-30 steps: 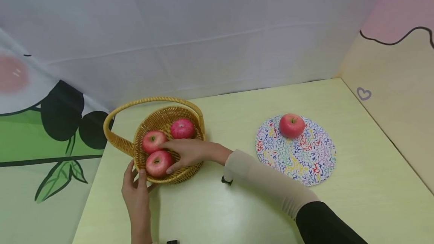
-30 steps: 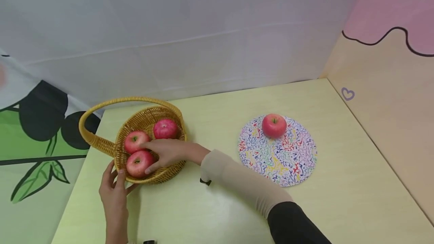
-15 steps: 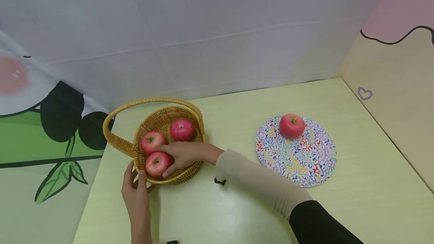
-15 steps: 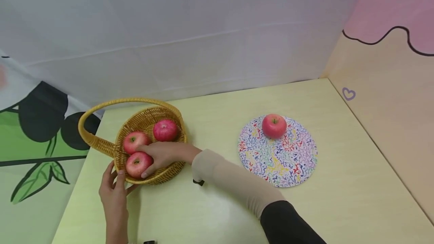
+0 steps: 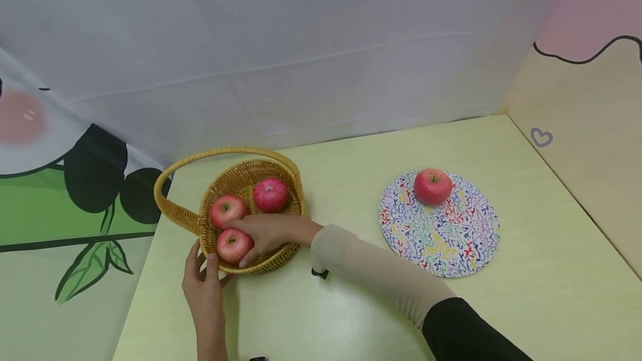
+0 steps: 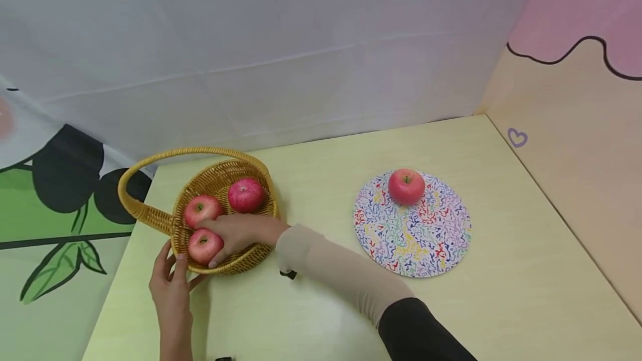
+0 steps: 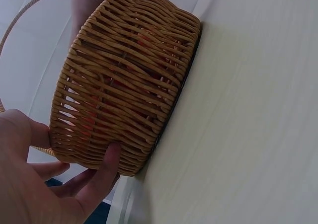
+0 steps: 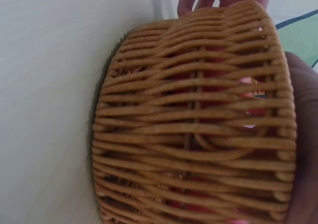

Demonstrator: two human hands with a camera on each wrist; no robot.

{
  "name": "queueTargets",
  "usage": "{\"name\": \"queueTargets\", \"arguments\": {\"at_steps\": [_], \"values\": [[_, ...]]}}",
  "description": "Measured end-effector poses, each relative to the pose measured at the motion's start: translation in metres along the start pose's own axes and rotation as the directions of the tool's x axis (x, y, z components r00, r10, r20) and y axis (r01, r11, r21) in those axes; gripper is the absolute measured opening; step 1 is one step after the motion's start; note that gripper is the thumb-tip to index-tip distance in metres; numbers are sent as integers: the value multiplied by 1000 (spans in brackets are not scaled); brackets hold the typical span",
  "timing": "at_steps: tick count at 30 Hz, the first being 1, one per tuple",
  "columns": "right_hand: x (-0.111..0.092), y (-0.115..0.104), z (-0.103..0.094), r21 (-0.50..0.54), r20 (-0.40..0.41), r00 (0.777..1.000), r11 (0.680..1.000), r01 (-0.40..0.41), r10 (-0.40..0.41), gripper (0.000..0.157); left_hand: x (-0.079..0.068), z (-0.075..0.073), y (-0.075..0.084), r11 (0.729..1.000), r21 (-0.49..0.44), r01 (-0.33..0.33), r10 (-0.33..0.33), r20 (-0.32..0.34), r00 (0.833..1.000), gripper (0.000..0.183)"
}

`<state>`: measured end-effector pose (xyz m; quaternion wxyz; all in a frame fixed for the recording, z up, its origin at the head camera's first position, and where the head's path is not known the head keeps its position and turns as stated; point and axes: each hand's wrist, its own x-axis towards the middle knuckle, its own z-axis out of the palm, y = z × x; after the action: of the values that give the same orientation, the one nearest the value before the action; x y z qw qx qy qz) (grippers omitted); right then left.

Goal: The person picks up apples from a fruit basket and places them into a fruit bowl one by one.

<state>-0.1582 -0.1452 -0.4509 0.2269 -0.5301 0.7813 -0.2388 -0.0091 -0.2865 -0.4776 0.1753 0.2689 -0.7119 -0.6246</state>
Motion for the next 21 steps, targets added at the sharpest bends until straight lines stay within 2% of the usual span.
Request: {"name": "queueTargets", "arguments": {"at_steps": [6, 15, 21], "values": [[-2, -6, 2, -56, -37, 999, 998, -10, 8, 90, 0, -1, -2, 1000, -11, -4, 4, 3, 1000, 52], [-4, -12, 6, -91, -65, 994, 991, -96, 91, 92, -1, 0, -1, 1000, -27, -14, 14, 6, 1000, 52], [-3, -12, 6, -113, -85, 992, 988, -103, 94, 86, -2, 0, 0, 999, -36, -15, 15, 3, 1000, 51]]}}
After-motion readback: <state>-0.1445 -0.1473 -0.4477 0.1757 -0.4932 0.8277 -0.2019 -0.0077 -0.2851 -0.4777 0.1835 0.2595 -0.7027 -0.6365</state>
